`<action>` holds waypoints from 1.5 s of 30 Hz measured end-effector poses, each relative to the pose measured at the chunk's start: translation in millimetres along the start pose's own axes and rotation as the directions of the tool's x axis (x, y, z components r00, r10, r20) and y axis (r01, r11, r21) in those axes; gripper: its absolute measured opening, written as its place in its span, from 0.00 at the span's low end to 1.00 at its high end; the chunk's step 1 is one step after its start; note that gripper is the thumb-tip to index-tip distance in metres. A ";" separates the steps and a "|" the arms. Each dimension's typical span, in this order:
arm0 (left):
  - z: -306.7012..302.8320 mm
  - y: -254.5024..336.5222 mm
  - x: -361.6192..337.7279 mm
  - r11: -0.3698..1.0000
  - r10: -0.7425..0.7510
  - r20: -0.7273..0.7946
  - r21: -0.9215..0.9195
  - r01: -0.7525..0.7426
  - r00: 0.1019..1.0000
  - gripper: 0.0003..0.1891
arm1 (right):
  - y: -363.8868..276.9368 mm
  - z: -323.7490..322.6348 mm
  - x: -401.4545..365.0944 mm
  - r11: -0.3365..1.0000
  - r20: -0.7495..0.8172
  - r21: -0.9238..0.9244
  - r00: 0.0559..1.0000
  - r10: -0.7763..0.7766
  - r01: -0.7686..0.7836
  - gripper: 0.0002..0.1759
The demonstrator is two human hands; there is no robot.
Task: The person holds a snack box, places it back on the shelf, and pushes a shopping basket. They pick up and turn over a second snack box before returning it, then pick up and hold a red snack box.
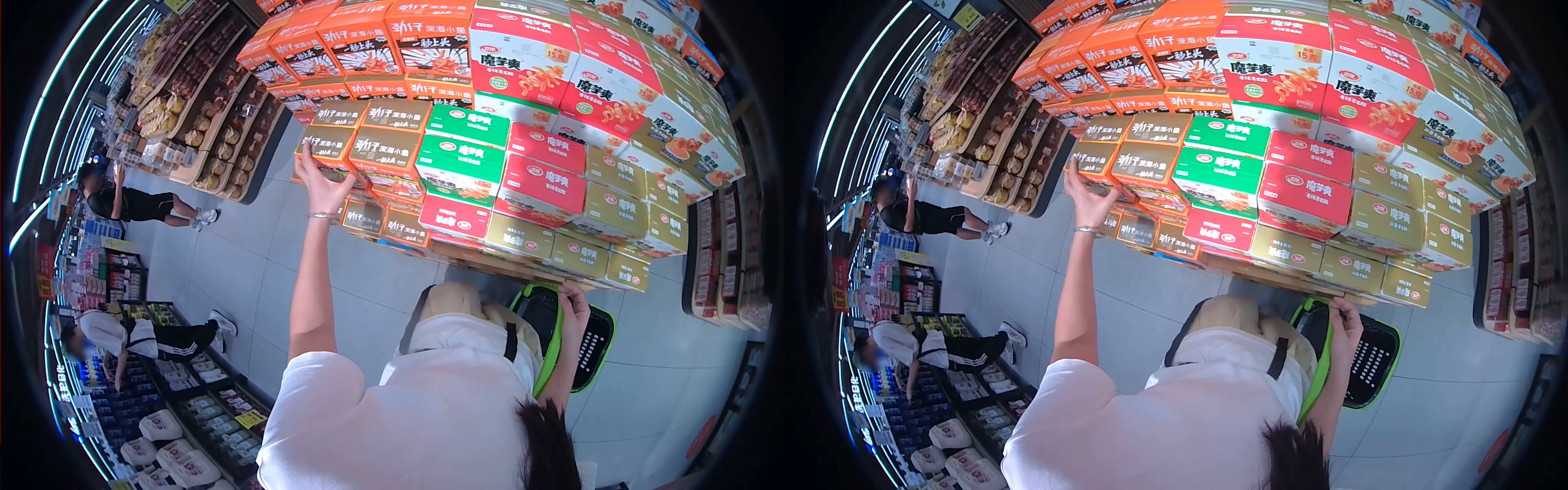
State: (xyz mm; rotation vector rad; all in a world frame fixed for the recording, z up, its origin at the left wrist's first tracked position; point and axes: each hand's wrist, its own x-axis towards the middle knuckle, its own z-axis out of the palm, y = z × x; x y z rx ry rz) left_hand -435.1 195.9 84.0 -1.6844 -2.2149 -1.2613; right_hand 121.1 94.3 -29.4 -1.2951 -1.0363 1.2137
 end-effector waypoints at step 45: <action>-10.4 202.5 -127.9 0.215 0.100 0.744 -0.665 0.715 0.661 0.52 | -43.3 25.8 -7.8 0.992 -0.148 0.044 0.983 -0.107 0.114 0.11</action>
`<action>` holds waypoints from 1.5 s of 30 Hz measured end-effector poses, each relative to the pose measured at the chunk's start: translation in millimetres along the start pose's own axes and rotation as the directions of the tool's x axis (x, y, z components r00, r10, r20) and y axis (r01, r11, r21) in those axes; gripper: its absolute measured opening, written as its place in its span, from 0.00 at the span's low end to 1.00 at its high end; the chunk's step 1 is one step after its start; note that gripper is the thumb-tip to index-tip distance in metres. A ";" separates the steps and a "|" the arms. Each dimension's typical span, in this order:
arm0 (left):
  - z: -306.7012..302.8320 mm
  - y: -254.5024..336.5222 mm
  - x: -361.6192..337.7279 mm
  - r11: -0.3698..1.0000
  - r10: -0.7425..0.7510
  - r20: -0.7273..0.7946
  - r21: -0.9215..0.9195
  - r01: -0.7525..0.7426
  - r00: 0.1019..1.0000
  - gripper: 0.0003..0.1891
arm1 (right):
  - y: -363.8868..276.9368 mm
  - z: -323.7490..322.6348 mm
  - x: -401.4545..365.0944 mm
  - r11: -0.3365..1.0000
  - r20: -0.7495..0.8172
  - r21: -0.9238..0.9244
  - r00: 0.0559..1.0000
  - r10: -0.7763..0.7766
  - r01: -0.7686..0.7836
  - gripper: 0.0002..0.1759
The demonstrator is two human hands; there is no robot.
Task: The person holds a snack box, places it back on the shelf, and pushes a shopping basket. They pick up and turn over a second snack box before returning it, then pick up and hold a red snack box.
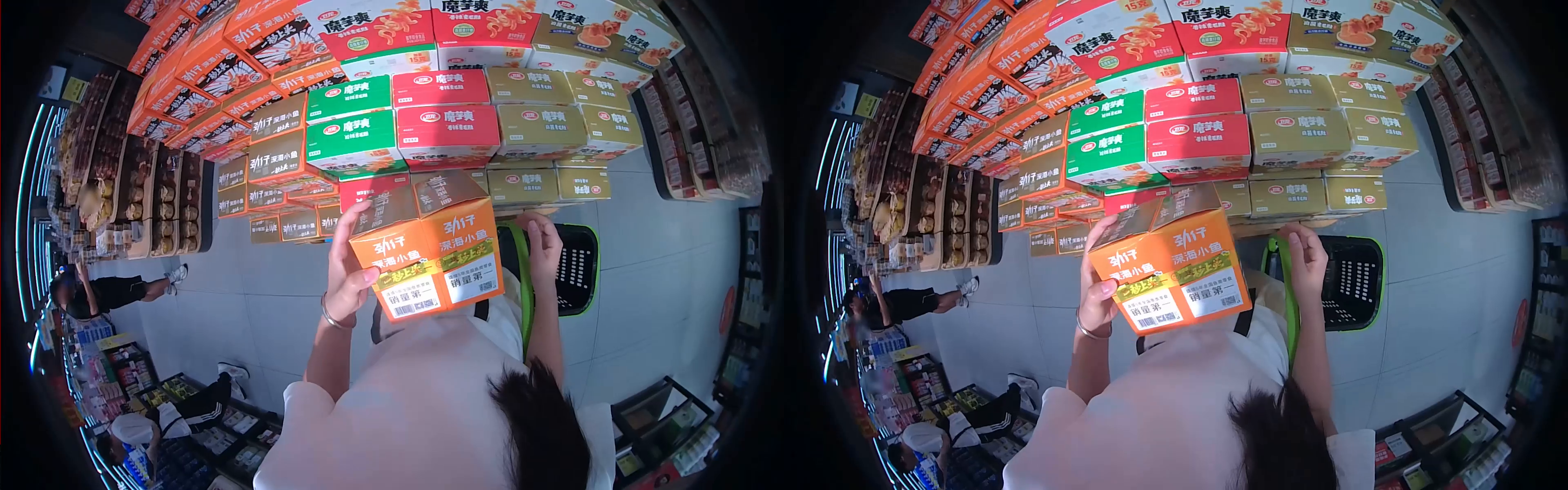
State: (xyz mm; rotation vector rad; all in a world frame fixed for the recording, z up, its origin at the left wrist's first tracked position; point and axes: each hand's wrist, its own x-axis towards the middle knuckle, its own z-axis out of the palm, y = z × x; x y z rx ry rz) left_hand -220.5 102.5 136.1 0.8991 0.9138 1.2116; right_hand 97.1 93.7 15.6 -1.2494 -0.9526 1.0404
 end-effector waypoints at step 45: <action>-14.9 -51.4 29.1 0.972 -0.168 0.169 0.192 0.135 0.971 0.43 | 7.2 12.5 -13.0 0.987 0.469 -0.146 0.874 0.127 -0.065 0.54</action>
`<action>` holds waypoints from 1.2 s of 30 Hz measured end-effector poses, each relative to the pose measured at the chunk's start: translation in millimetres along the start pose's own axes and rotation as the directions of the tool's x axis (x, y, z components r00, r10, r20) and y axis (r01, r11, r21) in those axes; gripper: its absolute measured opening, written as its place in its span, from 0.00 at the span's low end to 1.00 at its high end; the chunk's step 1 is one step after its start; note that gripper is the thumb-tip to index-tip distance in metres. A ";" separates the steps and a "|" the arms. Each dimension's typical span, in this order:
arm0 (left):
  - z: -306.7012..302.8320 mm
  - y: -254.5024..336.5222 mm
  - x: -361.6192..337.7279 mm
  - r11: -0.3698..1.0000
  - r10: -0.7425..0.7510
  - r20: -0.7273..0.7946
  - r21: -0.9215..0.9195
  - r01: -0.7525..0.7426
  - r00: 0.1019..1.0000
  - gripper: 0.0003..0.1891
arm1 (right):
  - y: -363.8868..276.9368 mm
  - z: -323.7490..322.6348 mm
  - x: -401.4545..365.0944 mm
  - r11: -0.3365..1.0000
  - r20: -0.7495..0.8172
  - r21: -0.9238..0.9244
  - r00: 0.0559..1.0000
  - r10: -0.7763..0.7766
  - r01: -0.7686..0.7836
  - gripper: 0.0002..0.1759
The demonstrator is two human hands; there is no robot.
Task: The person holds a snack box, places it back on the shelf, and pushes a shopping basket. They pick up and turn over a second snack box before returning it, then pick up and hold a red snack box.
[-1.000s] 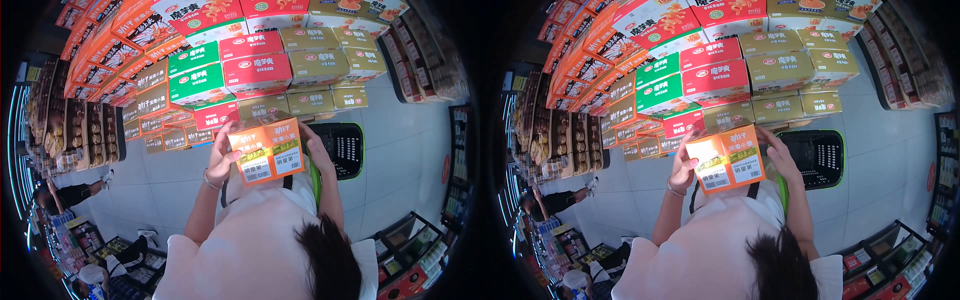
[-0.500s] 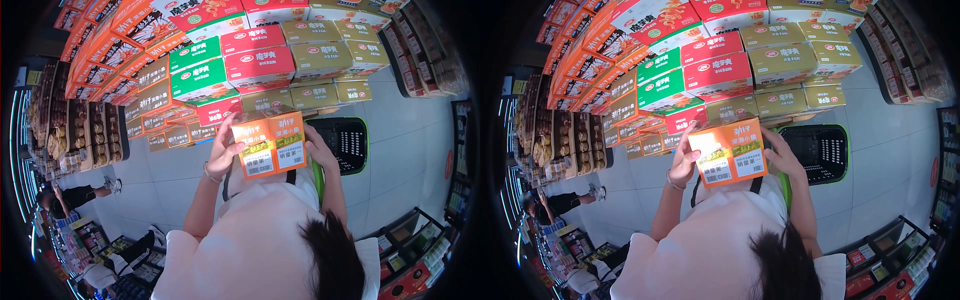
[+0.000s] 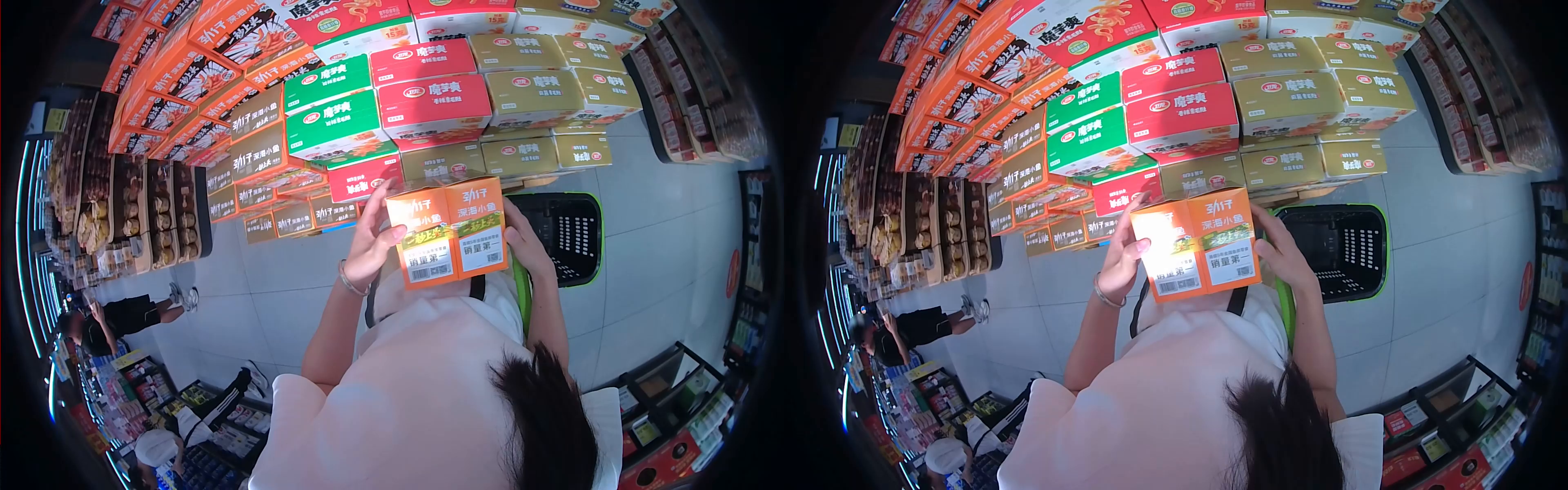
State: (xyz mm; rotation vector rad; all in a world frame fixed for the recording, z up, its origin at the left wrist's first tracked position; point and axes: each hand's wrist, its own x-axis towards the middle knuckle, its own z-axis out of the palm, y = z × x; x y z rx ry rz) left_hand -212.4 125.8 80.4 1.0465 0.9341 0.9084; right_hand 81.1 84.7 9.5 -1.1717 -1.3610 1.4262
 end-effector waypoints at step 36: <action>5.0 -0.3 -5.9 0.999 -0.039 -0.002 0.007 0.039 0.999 0.45 | -19.0 4.4 -0.4 0.999 0.000 0.000 0.999 -0.033 0.033 0.51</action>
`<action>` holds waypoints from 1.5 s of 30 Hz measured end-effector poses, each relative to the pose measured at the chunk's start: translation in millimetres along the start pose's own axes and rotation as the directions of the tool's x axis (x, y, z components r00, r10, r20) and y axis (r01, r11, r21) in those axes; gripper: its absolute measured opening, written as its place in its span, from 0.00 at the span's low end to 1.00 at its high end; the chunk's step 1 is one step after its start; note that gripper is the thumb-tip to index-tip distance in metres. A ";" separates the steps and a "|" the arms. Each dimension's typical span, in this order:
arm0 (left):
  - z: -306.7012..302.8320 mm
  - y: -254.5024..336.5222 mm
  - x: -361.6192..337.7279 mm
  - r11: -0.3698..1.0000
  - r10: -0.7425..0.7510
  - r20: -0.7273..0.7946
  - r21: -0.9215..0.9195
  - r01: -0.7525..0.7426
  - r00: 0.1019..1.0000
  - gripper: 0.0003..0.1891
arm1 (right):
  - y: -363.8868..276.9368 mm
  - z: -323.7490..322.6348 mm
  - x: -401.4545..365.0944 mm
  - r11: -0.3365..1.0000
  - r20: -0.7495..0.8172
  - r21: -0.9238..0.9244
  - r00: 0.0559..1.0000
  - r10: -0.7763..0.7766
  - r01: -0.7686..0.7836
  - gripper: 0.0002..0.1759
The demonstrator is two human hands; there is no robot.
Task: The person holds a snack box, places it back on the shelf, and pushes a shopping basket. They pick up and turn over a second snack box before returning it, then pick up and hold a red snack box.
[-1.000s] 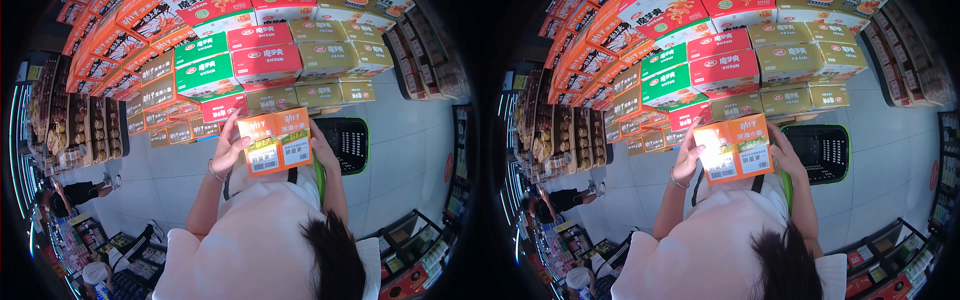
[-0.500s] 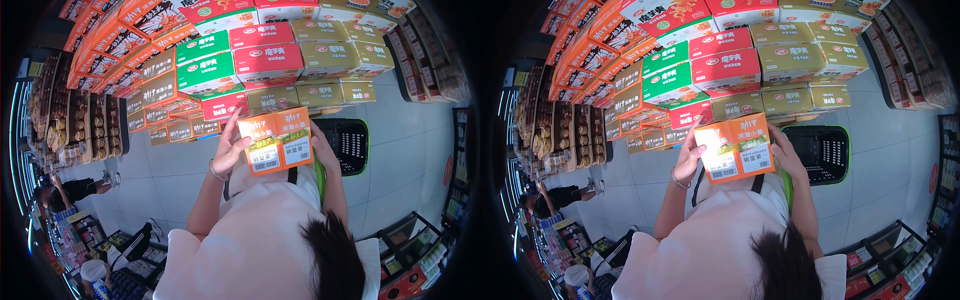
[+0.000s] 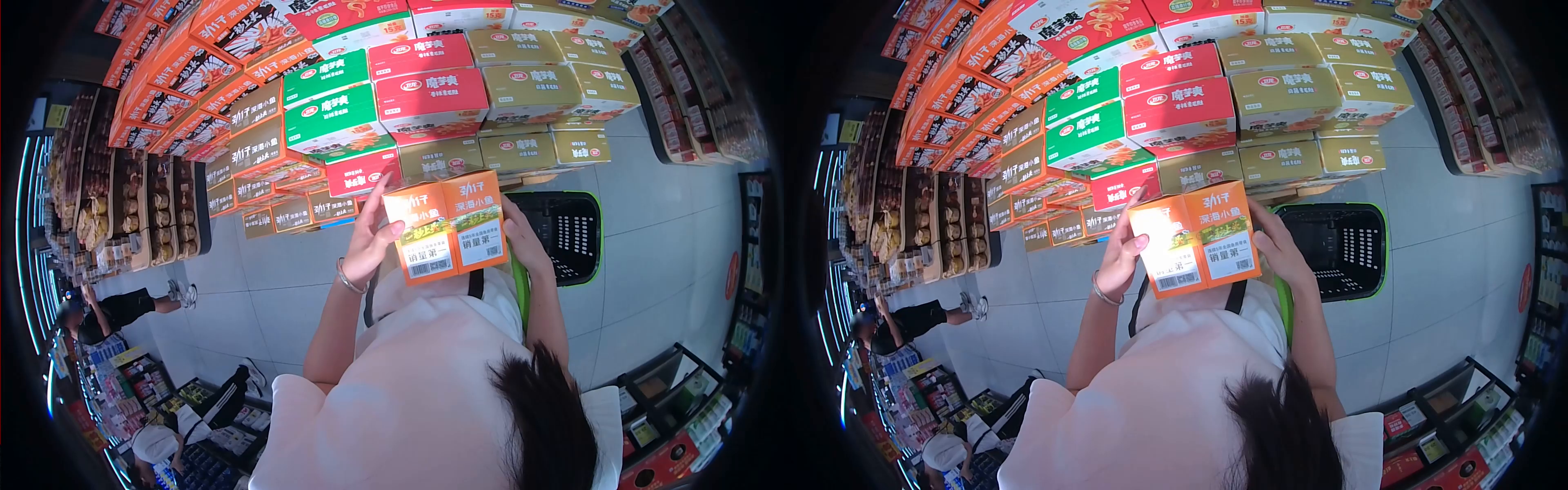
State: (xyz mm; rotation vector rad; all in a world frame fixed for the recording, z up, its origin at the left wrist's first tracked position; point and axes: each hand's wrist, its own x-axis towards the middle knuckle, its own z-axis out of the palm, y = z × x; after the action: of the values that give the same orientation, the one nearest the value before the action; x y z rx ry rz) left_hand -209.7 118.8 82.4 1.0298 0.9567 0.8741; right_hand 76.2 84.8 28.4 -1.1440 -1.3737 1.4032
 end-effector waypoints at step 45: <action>4.0 -1.3 -0.1 1.000 -0.012 -0.026 0.000 0.012 1.000 0.47 | 3.9 -8.5 -3.7 0.989 -0.026 -0.144 0.999 0.029 -0.033 0.46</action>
State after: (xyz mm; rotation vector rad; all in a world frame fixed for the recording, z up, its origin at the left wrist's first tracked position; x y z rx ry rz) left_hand -205.8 117.1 82.0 1.0135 0.9837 0.8791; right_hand 85.5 83.0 24.9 -1.2766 -1.4657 1.3250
